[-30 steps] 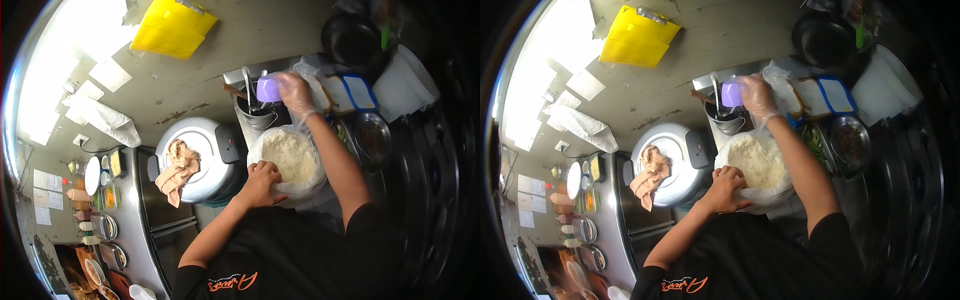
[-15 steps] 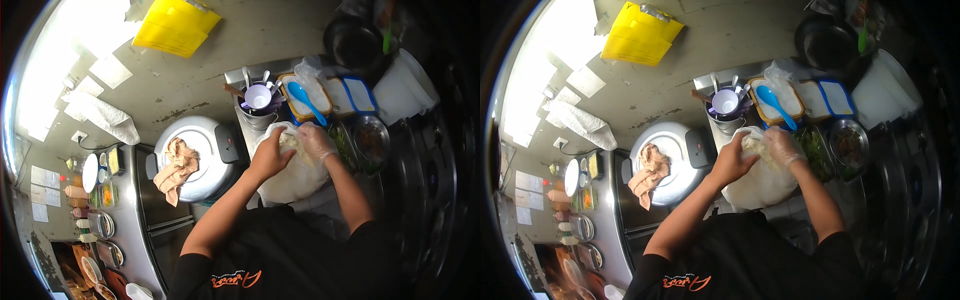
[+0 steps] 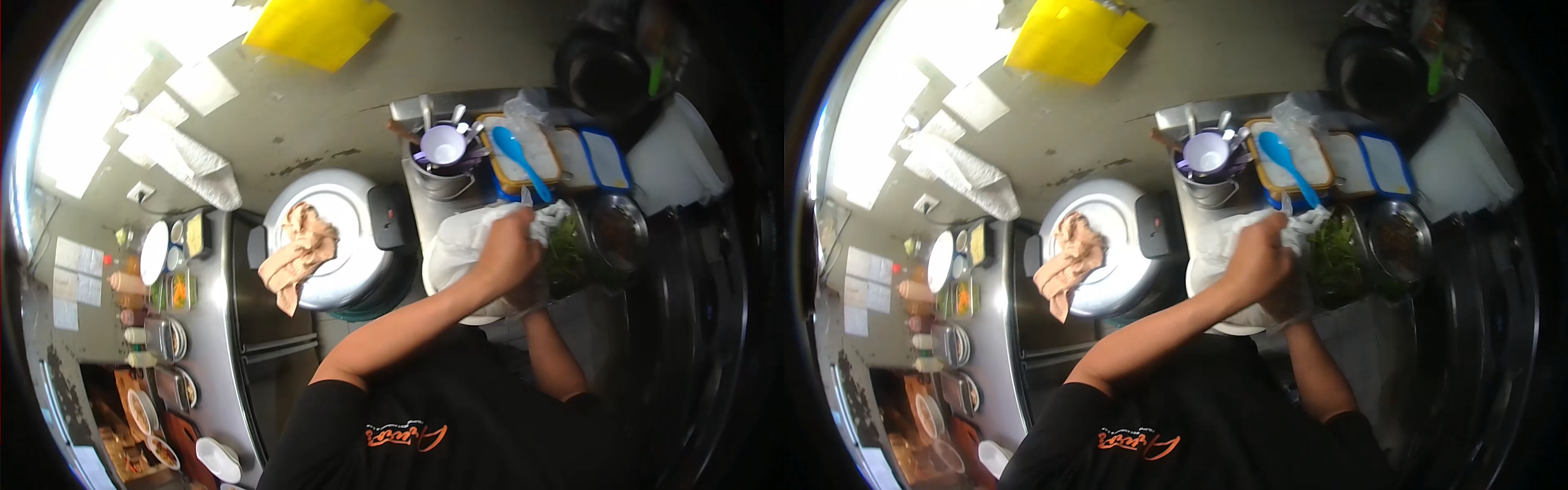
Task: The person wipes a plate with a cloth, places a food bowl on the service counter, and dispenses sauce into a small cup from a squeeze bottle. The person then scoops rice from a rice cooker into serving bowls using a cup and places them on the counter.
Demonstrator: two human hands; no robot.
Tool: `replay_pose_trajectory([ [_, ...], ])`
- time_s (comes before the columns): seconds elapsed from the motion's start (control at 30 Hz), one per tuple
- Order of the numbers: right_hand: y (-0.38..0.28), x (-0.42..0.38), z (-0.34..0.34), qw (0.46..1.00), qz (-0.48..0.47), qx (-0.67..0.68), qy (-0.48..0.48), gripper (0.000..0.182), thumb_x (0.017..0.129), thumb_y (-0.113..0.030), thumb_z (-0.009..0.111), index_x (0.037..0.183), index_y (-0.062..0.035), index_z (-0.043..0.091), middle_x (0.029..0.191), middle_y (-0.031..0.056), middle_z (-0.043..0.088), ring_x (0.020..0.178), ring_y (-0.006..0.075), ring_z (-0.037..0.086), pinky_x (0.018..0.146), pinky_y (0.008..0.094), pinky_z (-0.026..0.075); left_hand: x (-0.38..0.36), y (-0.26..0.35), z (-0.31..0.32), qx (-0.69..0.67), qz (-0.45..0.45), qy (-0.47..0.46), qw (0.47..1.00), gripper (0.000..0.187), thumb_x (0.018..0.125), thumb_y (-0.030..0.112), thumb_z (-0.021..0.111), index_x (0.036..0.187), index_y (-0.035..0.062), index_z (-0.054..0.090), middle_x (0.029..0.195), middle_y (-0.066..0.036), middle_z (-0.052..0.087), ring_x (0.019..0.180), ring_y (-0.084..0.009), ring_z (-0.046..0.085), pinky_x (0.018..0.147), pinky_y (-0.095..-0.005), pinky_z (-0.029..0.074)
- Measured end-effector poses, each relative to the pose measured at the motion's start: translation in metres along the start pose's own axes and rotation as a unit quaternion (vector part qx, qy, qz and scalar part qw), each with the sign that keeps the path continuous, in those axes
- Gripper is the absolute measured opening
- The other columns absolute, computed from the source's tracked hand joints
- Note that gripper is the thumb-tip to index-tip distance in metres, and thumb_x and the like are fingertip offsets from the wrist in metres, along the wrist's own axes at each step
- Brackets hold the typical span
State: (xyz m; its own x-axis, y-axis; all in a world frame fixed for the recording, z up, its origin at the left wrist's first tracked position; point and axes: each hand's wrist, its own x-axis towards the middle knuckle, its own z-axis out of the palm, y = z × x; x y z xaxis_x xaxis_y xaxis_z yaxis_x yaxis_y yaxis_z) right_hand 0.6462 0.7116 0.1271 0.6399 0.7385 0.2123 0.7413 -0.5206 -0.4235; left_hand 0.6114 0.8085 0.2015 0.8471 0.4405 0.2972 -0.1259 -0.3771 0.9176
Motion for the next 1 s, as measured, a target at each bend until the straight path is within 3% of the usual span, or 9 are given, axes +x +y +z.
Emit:
replay_pose_trajectory([
  [0.23,0.011,0.026,-0.004,0.989,0.028,0.081,0.123,0.099,0.072,-0.055,0.072,0.142,-0.0004,0.029,0.142,0.0214,0.037,0.132,0.0368,0.035,0.111,0.0452,0.027,-0.026,0.054,-0.078,-0.043,0.015,-0.194,0.980,0.037,0.076,0.008,0.071,0.107,-0.0020,0.055,0.082,-0.023,0.063,0.081,-0.0408,0.063,0.075,-0.0443,0.049],
  [0.33,0.031,0.036,-0.021,0.978,0.038,0.109,0.175,0.095,0.073,-0.053,0.071,0.140,-0.0005,0.030,0.139,0.0207,0.038,0.130,0.0361,0.036,0.110,0.0447,0.027,-0.033,0.003,-0.154,0.068,0.009,0.082,0.994,0.062,0.077,0.021,0.078,0.130,0.0070,0.050,0.103,-0.022,0.064,0.100,-0.0348,0.061,0.089,-0.0417,0.046],
  [0.37,0.037,0.034,-0.027,0.974,0.039,0.115,0.190,0.094,0.073,-0.053,0.071,0.140,-0.0005,0.030,0.139,0.0205,0.038,0.130,0.0358,0.036,0.109,0.0445,0.028,-0.038,-0.046,-0.181,0.236,0.093,0.212,0.944,0.069,0.076,0.024,0.079,0.136,0.0109,0.048,0.112,-0.022,0.062,0.109,-0.0343,0.058,0.095,-0.0415,0.044],
  [0.47,0.056,0.025,-0.041,0.962,0.049,0.125,0.240,0.090,0.074,-0.050,0.070,0.138,-0.0006,0.031,0.136,0.0198,0.039,0.128,0.0351,0.037,0.108,0.0439,0.029,-0.081,-0.136,-0.233,0.549,-0.212,0.328,0.739,0.065,0.074,0.027,0.078,0.132,0.0138,0.052,0.119,-0.022,0.055,0.117,-0.0374,0.048,0.098,-0.0437,0.039],
  [0.57,0.067,0.022,-0.057,0.946,0.058,0.111,0.299,0.086,0.075,-0.048,0.069,0.136,-0.0007,0.033,0.134,0.0192,0.040,0.126,0.0344,0.038,0.107,0.0434,0.029,-0.125,-0.200,-0.275,0.464,-0.222,0.347,0.784,0.060,0.073,0.022,0.075,0.128,0.0125,0.055,0.111,-0.020,0.055,0.110,-0.0383,0.047,0.094,-0.0437,0.040],
  [0.77,0.057,0.021,-0.063,0.905,0.080,0.056,0.414,0.078,0.077,-0.044,0.068,0.133,-0.0009,0.035,0.130,0.0178,0.042,0.122,0.0329,0.040,0.105,0.0423,0.031,-0.242,-0.196,-0.428,0.408,-0.257,0.615,0.624,0.035,0.069,0.012,0.070,0.101,0.0020,0.061,0.101,-0.021,0.062,0.093,-0.0346,0.060,0.081,-0.0458,0.048],
  [0.8,0.051,0.022,-0.065,0.899,0.085,0.048,0.428,0.076,0.077,-0.044,0.067,0.132,-0.0009,0.036,0.129,0.0176,0.042,0.121,0.0327,0.040,0.104,0.0421,0.031,-0.262,-0.179,-0.463,0.411,-0.160,0.590,0.677,0.042,0.070,0.018,0.073,0.107,0.0021,0.060,0.107,-0.021,0.061,0.100,-0.0357,0.058,0.088,-0.0461,0.046],
  [0.93,0.030,0.031,-0.055,0.884,0.103,0.028,0.455,0.071,0.079,-0.041,0.066,0.130,-0.0010,0.037,0.126,0.0167,0.043,0.119,0.0317,0.041,0.103,0.0413,0.033,-0.309,-0.226,-0.530,0.636,-0.366,0.530,0.426,0.064,0.078,0.046,0.072,0.125,0.0069,0.054,0.113,-0.025,0.059,0.107,-0.0389,0.056,0.095,-0.0453,0.042],
  [1.0,0.023,0.032,-0.052,0.881,0.122,0.020,0.457,0.068,0.079,-0.039,0.066,0.129,-0.0011,0.038,0.125,0.0163,0.044,0.118,0.0312,0.042,0.102,0.0410,0.033,-0.287,-0.243,-0.536,0.524,-0.345,0.445,0.639,0.073,0.079,0.053,0.070,0.129,0.0024,0.051,0.116,-0.027,0.059,0.111,-0.0402,0.055,0.099,-0.0443,0.041],
])
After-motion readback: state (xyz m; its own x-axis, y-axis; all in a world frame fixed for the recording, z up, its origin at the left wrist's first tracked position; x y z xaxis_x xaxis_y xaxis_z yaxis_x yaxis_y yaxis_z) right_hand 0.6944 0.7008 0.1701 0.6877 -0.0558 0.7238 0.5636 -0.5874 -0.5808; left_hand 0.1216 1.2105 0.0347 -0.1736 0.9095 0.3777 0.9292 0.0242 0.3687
